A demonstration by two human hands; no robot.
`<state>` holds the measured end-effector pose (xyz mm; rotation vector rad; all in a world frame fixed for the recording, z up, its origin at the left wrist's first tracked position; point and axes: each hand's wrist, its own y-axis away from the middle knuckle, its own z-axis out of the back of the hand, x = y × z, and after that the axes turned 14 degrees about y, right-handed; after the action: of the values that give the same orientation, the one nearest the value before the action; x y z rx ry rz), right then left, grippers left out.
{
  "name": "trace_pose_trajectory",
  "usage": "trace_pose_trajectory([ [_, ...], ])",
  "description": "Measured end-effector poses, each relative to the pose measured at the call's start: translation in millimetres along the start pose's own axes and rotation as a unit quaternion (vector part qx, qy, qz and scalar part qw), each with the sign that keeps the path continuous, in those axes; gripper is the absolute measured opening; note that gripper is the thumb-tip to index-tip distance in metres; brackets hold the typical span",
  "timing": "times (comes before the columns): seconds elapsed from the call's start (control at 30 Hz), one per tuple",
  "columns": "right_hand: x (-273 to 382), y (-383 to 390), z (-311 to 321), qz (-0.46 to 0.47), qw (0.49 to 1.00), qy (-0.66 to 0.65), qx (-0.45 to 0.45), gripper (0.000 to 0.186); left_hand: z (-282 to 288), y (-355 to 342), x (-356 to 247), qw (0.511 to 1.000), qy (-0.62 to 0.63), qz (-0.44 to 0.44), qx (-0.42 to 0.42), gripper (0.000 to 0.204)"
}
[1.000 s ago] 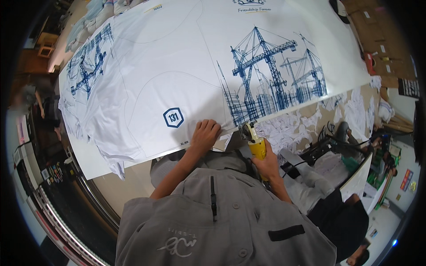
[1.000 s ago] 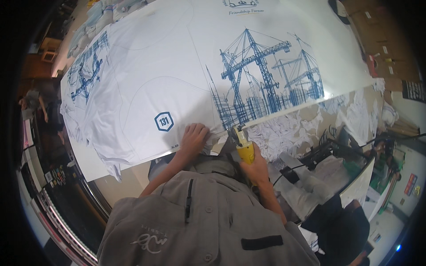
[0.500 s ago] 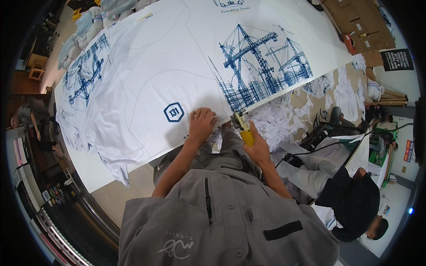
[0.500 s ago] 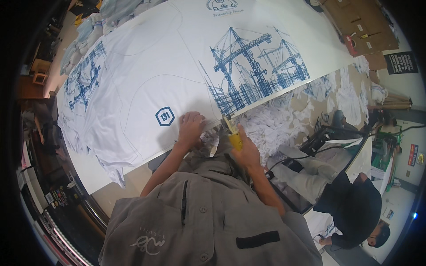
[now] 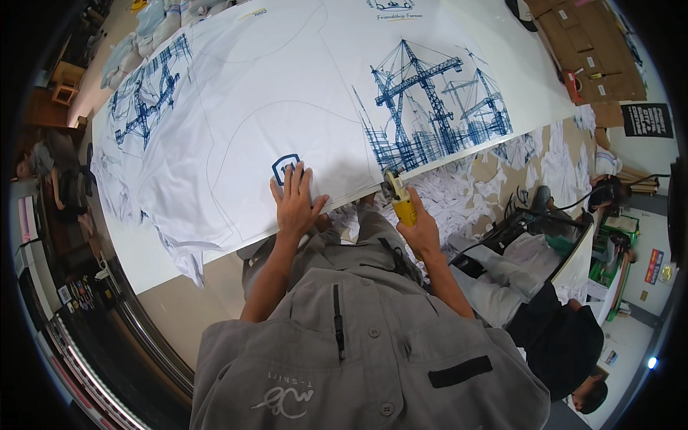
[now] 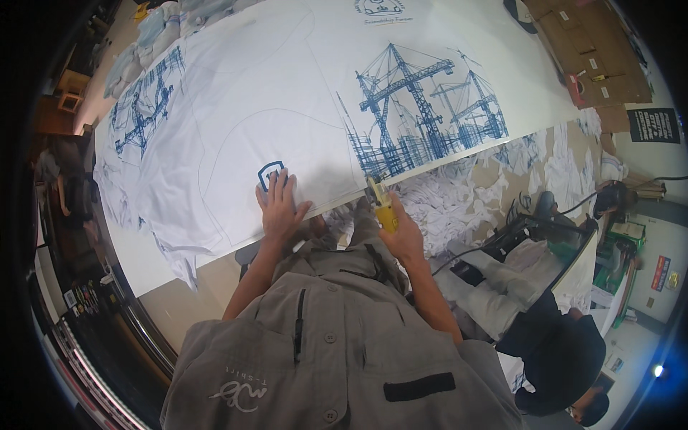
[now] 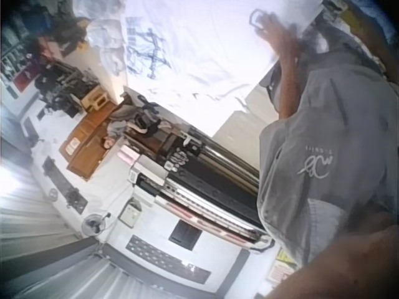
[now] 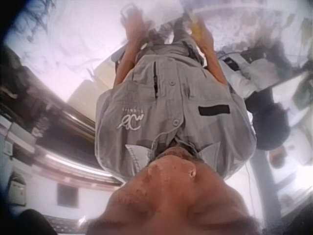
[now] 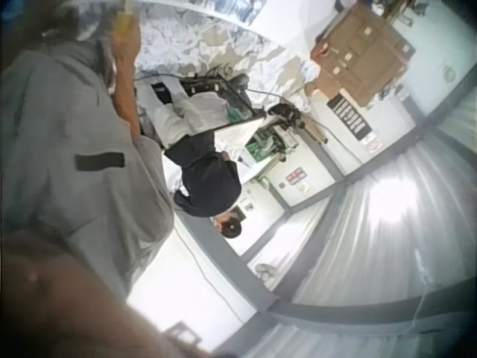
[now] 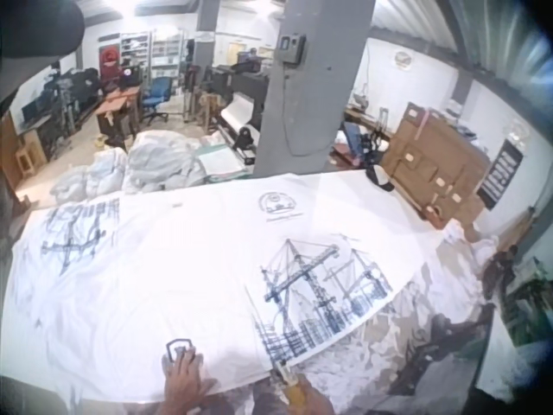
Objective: The person uses a yellow electric rotary cutter to cut a stack of white t-shirts on a large white table. They follow a pre-drawn pattern on the fabric, carefully guiding the tool along the lines to separate the shirt shapes. The person periodically lifts and adjusts the fabric layers to ensure precise cutting.
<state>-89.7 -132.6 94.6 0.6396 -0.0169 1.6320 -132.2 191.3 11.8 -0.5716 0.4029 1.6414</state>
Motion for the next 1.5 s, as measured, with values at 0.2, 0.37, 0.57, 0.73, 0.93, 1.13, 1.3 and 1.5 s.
trace_pose_trajectory([
  [0.2,10,-6,6,-0.008,1.0,-0.007,0.009,0.096,-2,0,2,1.0,0.007,0.005,0.014,0.086],
  [0.37,8,-13,4,-0.002,1.0,-0.006,0.006,0.096,-2,-1,2,1.0,0.017,0.005,0.015,0.088],
  [0.57,17,-26,7,0.008,1.0,-0.005,0.005,0.096,-1,-1,1,1.0,0.031,0.001,-0.001,0.089],
  [0.73,27,-46,12,0.005,1.0,-0.012,0.02,0.098,-1,-2,1,0.999,0.032,0.002,0.001,0.089],
  [0.93,39,-78,9,0.054,0.998,-0.02,-0.034,0.095,0,-2,0,0.999,0.038,0.006,0.006,0.088],
  [1.13,60,-100,20,0.017,0.999,-0.01,0.025,0.094,-1,-1,3,0.999,0.042,0.01,0.008,0.088],
  [1.3,65,-100,22,0.025,0.999,-0.021,0.018,0.093,-1,0,3,0.999,0.04,0.01,0.007,0.088],
  [1.5,72,-117,18,0.039,0.999,-0.019,-0.004,0.093,2,-1,-1,0.999,0.033,0.018,0.017,0.089],
])
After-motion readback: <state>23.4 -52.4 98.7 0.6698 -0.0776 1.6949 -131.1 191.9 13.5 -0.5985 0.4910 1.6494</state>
